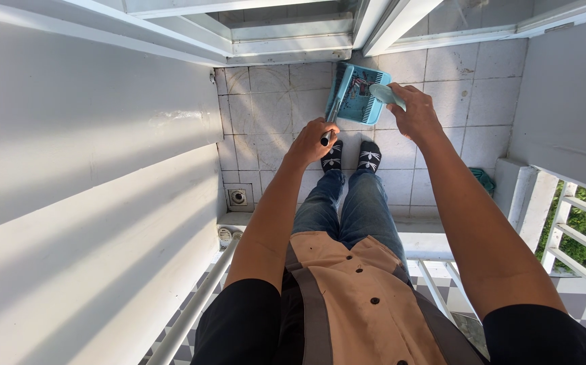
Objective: Sweeping the balcony floor and assembling a dustpan.
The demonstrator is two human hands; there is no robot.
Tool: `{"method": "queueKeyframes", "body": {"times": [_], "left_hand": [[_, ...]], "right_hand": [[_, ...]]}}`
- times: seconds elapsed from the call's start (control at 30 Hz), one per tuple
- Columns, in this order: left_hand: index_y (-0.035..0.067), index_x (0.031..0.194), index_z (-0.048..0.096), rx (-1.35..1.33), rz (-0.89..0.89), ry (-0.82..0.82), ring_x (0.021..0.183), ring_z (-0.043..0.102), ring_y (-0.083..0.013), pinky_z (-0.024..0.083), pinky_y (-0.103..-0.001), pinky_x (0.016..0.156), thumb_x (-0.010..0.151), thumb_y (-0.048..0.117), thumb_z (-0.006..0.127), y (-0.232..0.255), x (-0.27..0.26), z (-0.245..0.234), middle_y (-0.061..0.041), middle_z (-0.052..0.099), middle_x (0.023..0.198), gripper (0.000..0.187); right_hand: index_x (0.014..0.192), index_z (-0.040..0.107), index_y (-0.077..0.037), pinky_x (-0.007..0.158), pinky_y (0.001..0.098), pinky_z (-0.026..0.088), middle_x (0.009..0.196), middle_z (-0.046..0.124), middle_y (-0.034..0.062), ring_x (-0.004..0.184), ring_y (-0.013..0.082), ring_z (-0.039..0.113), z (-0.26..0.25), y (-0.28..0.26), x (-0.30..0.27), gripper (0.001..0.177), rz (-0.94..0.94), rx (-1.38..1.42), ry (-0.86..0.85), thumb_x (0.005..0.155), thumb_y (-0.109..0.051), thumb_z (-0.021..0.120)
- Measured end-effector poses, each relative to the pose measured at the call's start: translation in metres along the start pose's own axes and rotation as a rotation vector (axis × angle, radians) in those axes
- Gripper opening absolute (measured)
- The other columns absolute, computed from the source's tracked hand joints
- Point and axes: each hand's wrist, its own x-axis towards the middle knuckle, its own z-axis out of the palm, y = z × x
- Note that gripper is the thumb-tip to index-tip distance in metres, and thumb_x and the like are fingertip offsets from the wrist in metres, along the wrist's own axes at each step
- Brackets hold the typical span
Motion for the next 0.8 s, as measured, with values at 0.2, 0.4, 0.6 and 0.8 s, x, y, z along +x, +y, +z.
{"method": "queueKeyframes", "body": {"times": [0.2, 0.4, 0.6, 0.8], "left_hand": [[0.006, 0.104, 0.077, -0.084, 0.003, 0.060, 0.071, 0.071, -0.0254, 0.057, -0.040, 0.066, 0.093, 0.015, 0.067, 0.018, -0.025, -0.019, -0.014, 0.070, 0.086, 0.017], [0.005, 0.100, 0.077, -0.149, -0.001, 0.127, 0.070, 0.074, -0.0225, 0.058, -0.037, 0.065, 0.093, 0.018, 0.065, 0.026, -0.037, -0.034, -0.014, 0.075, 0.084, 0.019], [0.001, 0.100, 0.078, -0.074, 0.008, 0.248, 0.069, 0.073, -0.0289, 0.058, -0.040, 0.067, 0.090, 0.015, 0.067, 0.021, -0.043, -0.045, -0.021, 0.072, 0.080, 0.020], [0.001, 0.103, 0.075, 0.037, -0.146, 0.200, 0.078, 0.075, -0.0321, 0.063, -0.042, 0.067, 0.094, 0.019, 0.064, 0.007, -0.030, -0.042, -0.021, 0.072, 0.087, 0.023]], "right_hand": [[0.139, 0.061, -0.023, 0.102, 0.0455, 0.053, 0.134, 0.065, 0.0090, 0.118, 0.0316, 0.065, 0.006, 0.005, 0.000, 0.043, -0.036, -0.010, -0.002, 0.097, -0.018, 0.067], [0.140, 0.060, -0.019, 0.102, 0.0447, 0.052, 0.135, 0.064, 0.0094, 0.118, 0.0313, 0.066, 0.013, 0.019, 0.006, 0.046, -0.117, 0.058, 0.056, 0.095, -0.016, 0.069], [0.142, 0.059, -0.018, 0.103, 0.0445, 0.051, 0.137, 0.063, 0.0099, 0.120, 0.0326, 0.064, 0.012, 0.016, 0.008, 0.048, -0.089, 0.025, 0.041, 0.095, -0.016, 0.069], [0.141, 0.059, -0.024, 0.106, 0.0445, 0.049, 0.139, 0.062, 0.0057, 0.121, 0.0299, 0.063, 0.007, 0.004, 0.009, 0.048, 0.038, 0.014, -0.006, 0.094, -0.018, 0.067]]}}
